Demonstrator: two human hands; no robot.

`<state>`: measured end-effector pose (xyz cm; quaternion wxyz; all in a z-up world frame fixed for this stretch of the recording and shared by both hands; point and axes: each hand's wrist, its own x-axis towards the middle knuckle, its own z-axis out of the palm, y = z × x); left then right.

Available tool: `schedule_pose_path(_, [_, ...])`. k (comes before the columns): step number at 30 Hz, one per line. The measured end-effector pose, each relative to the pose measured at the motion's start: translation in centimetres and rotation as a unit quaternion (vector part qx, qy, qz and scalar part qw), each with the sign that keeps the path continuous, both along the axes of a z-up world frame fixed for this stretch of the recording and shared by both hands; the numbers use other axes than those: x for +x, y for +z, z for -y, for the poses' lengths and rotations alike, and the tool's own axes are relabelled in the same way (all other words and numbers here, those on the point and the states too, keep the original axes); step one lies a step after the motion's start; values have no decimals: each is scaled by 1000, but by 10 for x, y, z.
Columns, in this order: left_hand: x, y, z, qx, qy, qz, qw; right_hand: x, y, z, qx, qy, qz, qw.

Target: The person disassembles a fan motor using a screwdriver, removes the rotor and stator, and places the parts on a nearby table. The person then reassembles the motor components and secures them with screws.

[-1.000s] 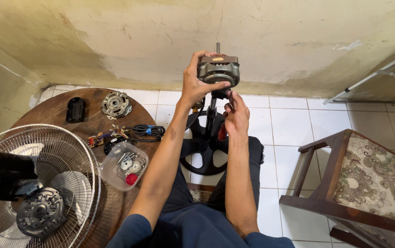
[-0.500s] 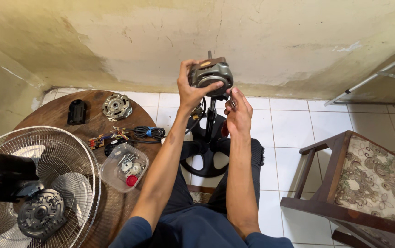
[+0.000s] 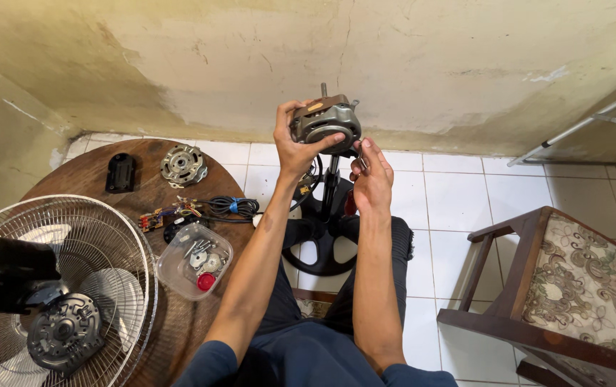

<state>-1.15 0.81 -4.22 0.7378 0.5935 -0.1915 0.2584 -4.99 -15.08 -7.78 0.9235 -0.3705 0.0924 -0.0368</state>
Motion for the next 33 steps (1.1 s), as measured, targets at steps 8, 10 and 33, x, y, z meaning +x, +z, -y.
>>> schedule_pose_path(8, [-2, -2, -3, -27, 0, -10, 1000, -4, 3, -2, -13, 5, -7, 1000])
schedule_pose_path(10, [-3, -5, -7, -37, -3, -10, 999, -4, 2, -2, -13, 5, -4, 1000])
schedule_pose_path(33, [-63, -10, -98, -280, 56, -75, 956, -64, 66, -73, -128, 165, 149, 967])
